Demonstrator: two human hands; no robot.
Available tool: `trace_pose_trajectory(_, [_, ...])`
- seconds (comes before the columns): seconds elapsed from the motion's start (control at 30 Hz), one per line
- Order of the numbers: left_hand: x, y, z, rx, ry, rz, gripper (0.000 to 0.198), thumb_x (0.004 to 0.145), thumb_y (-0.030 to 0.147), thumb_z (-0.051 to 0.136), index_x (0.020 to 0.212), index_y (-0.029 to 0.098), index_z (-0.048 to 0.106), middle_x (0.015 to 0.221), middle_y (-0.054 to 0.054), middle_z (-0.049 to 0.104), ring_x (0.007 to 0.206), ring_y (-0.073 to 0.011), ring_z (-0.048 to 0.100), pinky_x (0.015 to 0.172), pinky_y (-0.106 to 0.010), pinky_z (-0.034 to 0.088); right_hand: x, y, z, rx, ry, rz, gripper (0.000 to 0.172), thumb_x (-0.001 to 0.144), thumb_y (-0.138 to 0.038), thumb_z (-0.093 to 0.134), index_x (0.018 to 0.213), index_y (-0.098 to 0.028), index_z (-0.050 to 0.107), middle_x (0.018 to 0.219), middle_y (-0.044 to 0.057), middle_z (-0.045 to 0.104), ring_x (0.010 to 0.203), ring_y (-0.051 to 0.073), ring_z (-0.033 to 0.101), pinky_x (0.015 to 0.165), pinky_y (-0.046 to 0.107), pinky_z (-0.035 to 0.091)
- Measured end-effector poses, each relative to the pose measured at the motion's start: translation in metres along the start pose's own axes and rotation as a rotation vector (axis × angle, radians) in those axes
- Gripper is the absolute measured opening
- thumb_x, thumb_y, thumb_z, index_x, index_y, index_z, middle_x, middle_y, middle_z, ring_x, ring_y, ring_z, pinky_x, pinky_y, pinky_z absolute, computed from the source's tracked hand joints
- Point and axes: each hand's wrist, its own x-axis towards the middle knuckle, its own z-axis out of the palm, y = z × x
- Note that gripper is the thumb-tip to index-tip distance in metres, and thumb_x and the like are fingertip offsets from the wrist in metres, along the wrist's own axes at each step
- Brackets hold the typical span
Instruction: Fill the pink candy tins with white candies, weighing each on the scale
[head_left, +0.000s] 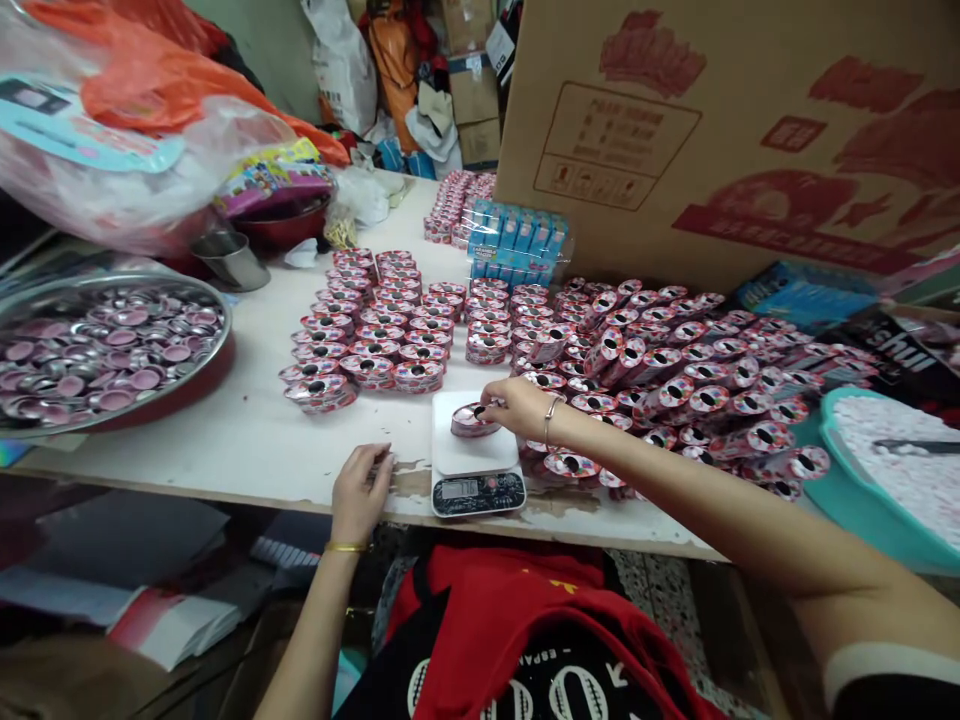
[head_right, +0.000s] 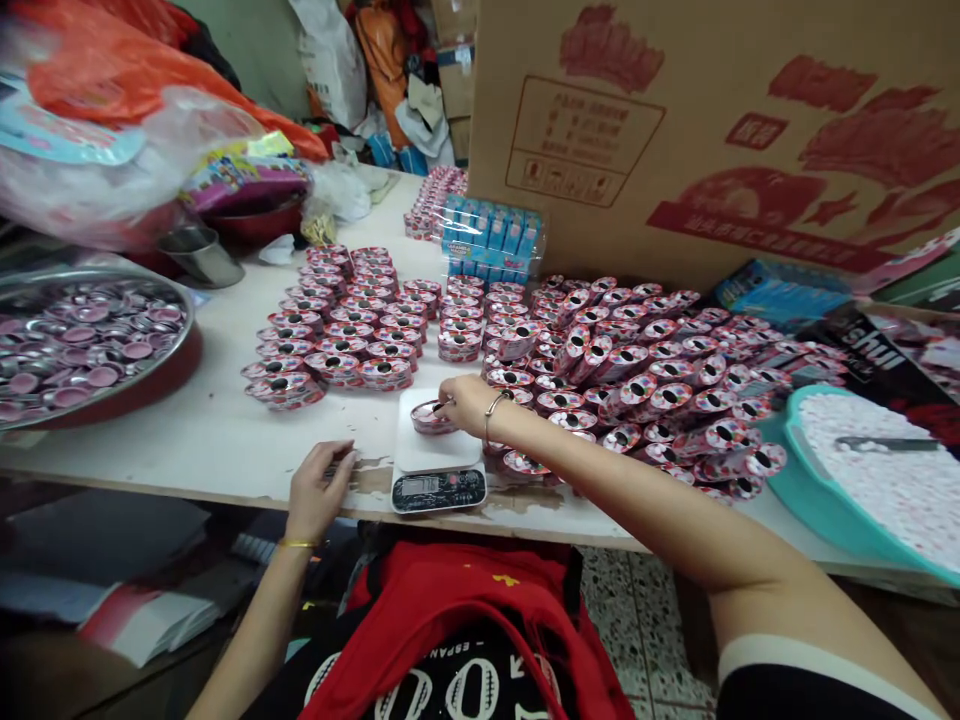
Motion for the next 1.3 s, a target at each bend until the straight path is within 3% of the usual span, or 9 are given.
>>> trace_pose_trajectory(0.23, [-0.001,0.001,0.002,0.048,0.004,0.015,0.020,0.087,0.032,0.047,0.099,0.019,0.057,0.092,-0.006,0.060,0.089,-0.0177,0.057,0.083,-0.031,0.046,0.006,0.000,-0.001,0.107,0.054,-0.028,0.005,0.076,-0.015,0.065,0.072,-0.014,0.068,0.066,0.004,0.063,0.063,0.012,0.051,0.062,0.023,0.036])
trace_pose_trajectory(0.33, [-0.001,0.004,0.003,0.068,0.016,0.016,0.019,0.087,0.030,0.047,0.098,0.018,0.057,0.092,-0.006,0.060,0.089,-0.0177,0.056,0.083,-0.031,0.045,0.003,0.007,-0.005,0.468,0.018,0.031,0.007,0.076,-0.015,0.064,0.069,-0.014,0.065,0.058,0.001,0.058,0.054,0.009,0.048,0.055,0.021,0.037])
trace_pose_trajectory(0.43, [-0.001,0.007,0.004,0.075,0.022,0.018,0.018,0.087,0.029,0.047,0.098,0.018,0.057,0.092,-0.006,0.060,0.088,-0.0175,0.056,0.083,-0.031,0.045,-0.005,0.017,-0.014,1.019,-0.071,0.239,0.008,0.079,-0.019,0.062,0.075,-0.013,0.064,0.060,0.000,0.056,0.049,0.005,0.046,0.045,0.016,0.037])
trace_pose_trajectory(0.5, [-0.001,0.008,0.005,0.073,0.025,0.018,0.018,0.087,0.028,0.048,0.099,0.018,0.057,0.092,-0.006,0.060,0.088,-0.0173,0.056,0.083,-0.030,0.045,-0.012,0.025,-0.022,1.272,-0.056,0.385,0.005,0.080,-0.014,0.060,0.080,-0.012,0.065,0.068,0.002,0.059,0.054,0.004,0.051,0.048,0.013,0.042])
trace_pose_trajectory(0.57, [-0.001,0.009,0.006,0.074,0.029,0.014,0.018,0.086,0.028,0.048,0.098,0.018,0.057,0.092,-0.006,0.060,0.087,-0.0173,0.056,0.082,-0.030,0.045,-0.019,0.032,-0.027,1.370,-0.018,0.474,0.009,0.078,-0.005,0.058,0.081,-0.010,0.065,0.075,0.004,0.062,0.061,0.005,0.056,0.055,0.012,0.048])
trace_pose_trajectory(0.7, [-0.001,0.009,0.007,0.088,0.026,0.009,0.018,0.086,0.029,0.049,0.097,0.018,0.057,0.091,-0.007,0.060,0.088,-0.0181,0.056,0.083,-0.031,0.045,-0.028,0.042,-0.029,1.364,-0.008,0.486,0.017,0.075,0.004,0.055,0.080,-0.009,0.065,0.076,0.006,0.064,0.063,0.006,0.060,0.059,0.013,0.051])
trace_pose_trajectory(0.93, [-0.001,0.009,0.007,0.104,0.019,-0.001,0.018,0.086,0.029,0.048,0.099,0.018,0.057,0.092,-0.007,0.060,0.089,-0.0181,0.055,0.083,-0.031,0.044,-0.029,0.045,-0.023,1.348,-0.036,0.440,0.013,0.073,-0.001,0.060,0.080,-0.010,0.065,0.073,0.005,0.064,0.055,0.005,0.055,0.051,0.013,0.048])
trace_pose_trajectory(1.17, [-0.001,0.006,0.008,0.125,0.024,0.009,0.018,0.086,0.029,0.048,0.097,0.018,0.057,0.092,-0.008,0.060,0.089,-0.0189,0.056,0.083,-0.033,0.045,-0.018,0.028,-0.009,1.175,-0.051,0.297,0.008,0.073,-0.008,0.060,0.080,-0.011,0.063,0.054,0.000,0.056,0.042,0.004,0.043,0.036,0.014,0.028])
trace_pose_trajectory(1.3, [0.000,0.007,0.008,0.127,0.038,0.031,0.018,0.086,0.029,0.049,0.097,0.018,0.057,0.092,-0.007,0.060,0.089,-0.0187,0.056,0.082,-0.032,0.045,-0.008,0.015,0.000,1.012,-0.048,0.193,0.008,0.074,-0.012,0.059,0.081,-0.012,0.064,0.049,-0.003,0.051,0.039,0.003,0.037,0.039,0.017,0.027])
